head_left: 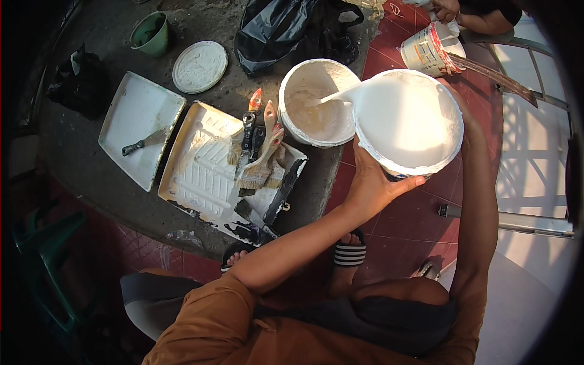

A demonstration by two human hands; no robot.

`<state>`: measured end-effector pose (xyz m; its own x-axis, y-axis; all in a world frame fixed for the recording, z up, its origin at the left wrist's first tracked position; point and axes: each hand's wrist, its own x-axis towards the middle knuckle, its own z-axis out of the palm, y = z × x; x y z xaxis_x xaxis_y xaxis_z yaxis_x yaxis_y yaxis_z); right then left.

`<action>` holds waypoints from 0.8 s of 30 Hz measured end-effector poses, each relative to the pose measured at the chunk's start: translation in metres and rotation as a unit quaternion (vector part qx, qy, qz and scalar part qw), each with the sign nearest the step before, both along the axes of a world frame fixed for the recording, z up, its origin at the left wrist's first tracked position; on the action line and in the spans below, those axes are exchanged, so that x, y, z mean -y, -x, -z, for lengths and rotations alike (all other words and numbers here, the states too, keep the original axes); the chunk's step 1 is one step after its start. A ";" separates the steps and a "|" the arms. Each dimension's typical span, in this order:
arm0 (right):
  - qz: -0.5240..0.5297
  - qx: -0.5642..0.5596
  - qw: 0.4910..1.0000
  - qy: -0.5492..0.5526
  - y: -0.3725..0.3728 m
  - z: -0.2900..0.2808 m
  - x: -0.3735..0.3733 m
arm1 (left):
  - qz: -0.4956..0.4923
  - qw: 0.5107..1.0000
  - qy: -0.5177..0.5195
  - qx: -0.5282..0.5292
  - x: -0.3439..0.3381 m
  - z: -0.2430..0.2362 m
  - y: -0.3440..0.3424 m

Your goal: The person pours white paint between buckets and stirs the mixture using a putty knife before handling a white plastic bag.

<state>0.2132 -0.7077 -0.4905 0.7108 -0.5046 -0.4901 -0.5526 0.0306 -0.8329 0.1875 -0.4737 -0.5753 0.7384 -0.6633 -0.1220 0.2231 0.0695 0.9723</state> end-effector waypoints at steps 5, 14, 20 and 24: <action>-0.005 -0.007 1.000 -0.016 -0.001 0.003 0.005 | -0.006 1.000 0.009 -0.002 0.000 -0.001 -0.001; -0.010 -0.009 1.000 -0.021 0.002 0.009 0.014 | -0.005 1.000 -0.002 0.015 -0.001 -0.004 -0.002; -0.002 -0.015 1.000 0.000 0.001 0.006 0.007 | -0.008 0.999 -0.015 0.027 -0.003 -0.005 -0.003; -0.028 0.026 0.999 -0.022 0.007 0.012 0.018 | -0.005 0.999 -0.037 0.032 -0.005 -0.011 -0.003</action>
